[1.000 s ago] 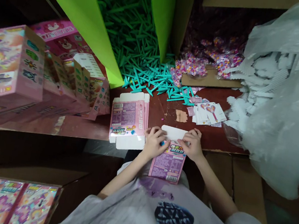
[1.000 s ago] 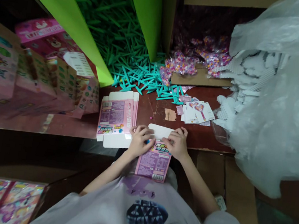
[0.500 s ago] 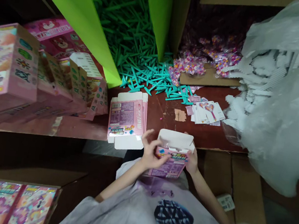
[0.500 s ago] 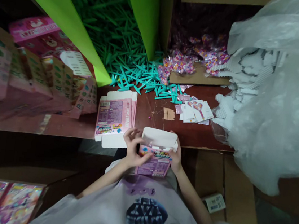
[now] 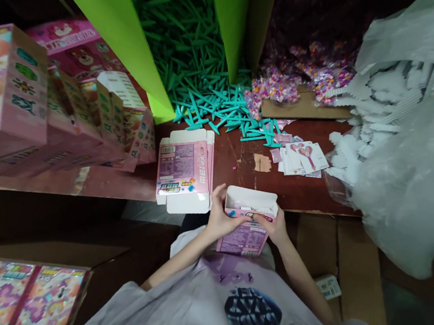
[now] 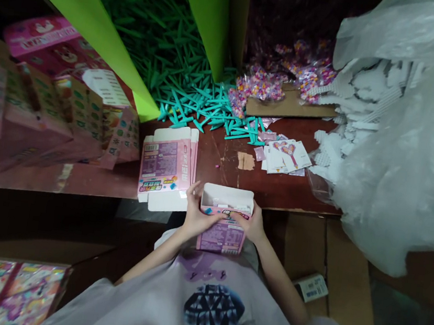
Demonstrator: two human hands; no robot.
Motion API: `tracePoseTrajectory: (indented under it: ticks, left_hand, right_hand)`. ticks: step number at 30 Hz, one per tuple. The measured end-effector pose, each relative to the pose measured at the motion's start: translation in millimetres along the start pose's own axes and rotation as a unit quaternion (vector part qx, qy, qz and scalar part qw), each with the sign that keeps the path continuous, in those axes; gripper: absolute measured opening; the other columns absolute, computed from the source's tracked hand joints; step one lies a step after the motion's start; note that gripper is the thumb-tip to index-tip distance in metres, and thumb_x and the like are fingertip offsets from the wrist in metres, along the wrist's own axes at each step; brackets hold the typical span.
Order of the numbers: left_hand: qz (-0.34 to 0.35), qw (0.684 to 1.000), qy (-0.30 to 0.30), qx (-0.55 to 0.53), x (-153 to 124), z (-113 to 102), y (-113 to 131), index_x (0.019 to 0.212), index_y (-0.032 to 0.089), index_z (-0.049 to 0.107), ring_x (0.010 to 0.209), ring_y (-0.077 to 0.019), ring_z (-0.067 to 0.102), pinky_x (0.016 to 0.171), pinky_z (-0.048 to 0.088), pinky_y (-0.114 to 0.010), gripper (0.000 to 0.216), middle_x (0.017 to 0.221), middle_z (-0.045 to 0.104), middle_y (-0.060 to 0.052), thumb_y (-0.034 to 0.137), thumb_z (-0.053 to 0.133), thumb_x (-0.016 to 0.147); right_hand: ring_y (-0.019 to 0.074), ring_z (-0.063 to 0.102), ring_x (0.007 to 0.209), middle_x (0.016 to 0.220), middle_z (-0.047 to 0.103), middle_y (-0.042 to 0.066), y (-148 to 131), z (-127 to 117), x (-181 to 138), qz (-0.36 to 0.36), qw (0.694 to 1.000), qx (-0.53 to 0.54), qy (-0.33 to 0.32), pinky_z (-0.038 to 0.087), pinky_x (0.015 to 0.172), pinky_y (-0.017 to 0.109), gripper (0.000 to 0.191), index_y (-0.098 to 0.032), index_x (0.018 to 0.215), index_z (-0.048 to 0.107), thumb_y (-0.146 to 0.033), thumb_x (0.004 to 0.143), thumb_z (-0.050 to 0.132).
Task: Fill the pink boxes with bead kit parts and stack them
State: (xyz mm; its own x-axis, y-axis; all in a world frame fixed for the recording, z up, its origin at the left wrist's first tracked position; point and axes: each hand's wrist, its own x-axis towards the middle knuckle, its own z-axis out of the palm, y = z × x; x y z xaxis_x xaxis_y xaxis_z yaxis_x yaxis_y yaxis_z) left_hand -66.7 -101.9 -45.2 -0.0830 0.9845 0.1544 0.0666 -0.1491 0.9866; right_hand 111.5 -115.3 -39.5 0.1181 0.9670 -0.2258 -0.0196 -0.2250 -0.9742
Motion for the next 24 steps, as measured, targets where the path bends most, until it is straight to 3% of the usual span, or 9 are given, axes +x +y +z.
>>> tracePoseTrajectory:
  ticks: [3, 6, 9, 11, 16, 18, 20, 22, 24]
  left_hand:
    - [-0.036, 0.994, 0.027, -0.103, -2, -1, -13, 0.113, 0.022, 0.044, 0.097, -0.0177, 0.057, 0.088, 0.045, -0.031, 0.042, 0.106, 0.056, -0.006, 0.051, 0.056, 0.084]
    - [-0.099, 0.977, 0.029, -0.185, 2, 0, -17, 0.101, 0.023, 0.050, 0.087, -0.0150, 0.056, 0.081, 0.044, -0.027, 0.022, 0.094, 0.056, -0.002, 0.042, 0.048, 0.089]
    - [-0.155, 0.944, -0.037, -0.290, 12, 2, -14, 0.120, 0.029, 0.042, 0.082, -0.0154, 0.058, 0.073, 0.046, -0.027, 0.044, 0.099, 0.058, -0.001, 0.028, 0.057, 0.079]
    - [-0.161, 0.938, -0.051, -0.301, 18, 3, -12, 0.124, 0.030, 0.043, 0.086, -0.0167, 0.059, 0.074, 0.047, -0.028, 0.053, 0.103, 0.060, -0.001, 0.022, 0.057, 0.074]
    - [-0.096, 0.957, -0.107, -0.250, 23, 2, -13, 0.087, 0.018, 0.067, 0.101, -0.0231, 0.060, 0.089, 0.047, -0.038, 0.020, 0.103, 0.066, -0.008, 0.032, 0.053, 0.081]
    - [-0.041, 0.971, -0.097, -0.213, 21, 2, -13, 0.081, 0.017, 0.068, 0.098, -0.0229, 0.061, 0.089, 0.047, -0.039, 0.023, 0.101, 0.066, -0.010, 0.038, 0.058, 0.081]
    - [-0.002, 0.986, -0.071, -0.150, 19, 4, -12, 0.080, 0.017, 0.069, 0.093, -0.0208, 0.062, 0.087, 0.048, -0.036, 0.019, 0.096, 0.067, -0.009, 0.035, 0.066, 0.078]
    - [-0.004, 0.992, -0.049, -0.116, 18, 6, -9, 0.089, 0.017, 0.068, 0.092, -0.0193, 0.063, 0.086, 0.048, -0.034, 0.018, 0.094, 0.068, -0.008, 0.029, 0.070, 0.075]
    - [-0.027, 0.992, -0.045, -0.119, 18, 7, -6, 0.098, 0.017, 0.065, 0.092, -0.0187, 0.064, 0.085, 0.049, -0.033, 0.025, 0.096, 0.069, -0.008, 0.026, 0.070, 0.075]
  right_hand:
    - [0.0254, 0.067, 0.083, 0.087, 0.071, 0.007, -1, 2, -1, 0.026, 0.992, 0.125, 0.000, 0.053, 0.075, 0.038, 0.054, -0.019, 0.094, 0.064, -0.065, 0.065, 0.065]
    - [0.0273, 0.068, 0.085, 0.083, 0.072, 0.006, -7, 4, 1, 0.086, 0.980, 0.180, 0.007, 0.053, 0.077, 0.042, 0.043, -0.019, 0.091, 0.066, -0.056, 0.071, 0.059]
    - [0.0265, 0.068, 0.082, 0.082, 0.072, 0.004, -12, 5, 6, 0.113, 0.980, 0.161, 0.006, 0.053, 0.077, 0.040, 0.034, -0.019, 0.093, 0.067, -0.032, 0.061, 0.068]
    - [0.0256, 0.067, 0.085, 0.090, 0.072, 0.005, -13, 6, 7, 0.083, 0.984, 0.158, 0.009, 0.053, 0.078, 0.039, 0.033, -0.019, 0.095, 0.068, -0.028, 0.062, 0.068]
    - [0.0235, 0.063, 0.098, 0.103, 0.069, 0.007, -5, 6, 5, -0.105, 0.990, 0.095, 0.025, 0.048, 0.087, 0.037, 0.016, -0.019, 0.081, 0.068, -0.034, 0.075, 0.065]
    - [0.0220, 0.063, 0.098, 0.102, 0.068, 0.007, -2, 6, 5, -0.131, 0.989, 0.050, 0.046, 0.046, 0.088, 0.036, 0.012, -0.020, 0.081, 0.067, -0.030, 0.076, 0.066]
    - [0.0210, 0.063, 0.097, 0.103, 0.068, 0.006, 0, 6, 5, -0.122, 0.990, 0.043, 0.060, 0.046, 0.086, 0.034, 0.020, -0.022, 0.095, 0.064, -0.028, 0.076, 0.067]
    - [0.0206, 0.063, 0.093, 0.100, 0.069, 0.006, 1, 6, 7, -0.103, 0.991, 0.053, 0.072, 0.047, 0.081, 0.033, 0.029, -0.022, 0.102, 0.061, -0.027, 0.074, 0.068]
    - [0.0200, 0.063, 0.089, 0.097, 0.069, 0.005, 1, 7, 8, -0.081, 0.992, 0.063, 0.079, 0.048, 0.078, 0.031, 0.022, -0.020, 0.092, 0.063, -0.026, 0.072, 0.069]
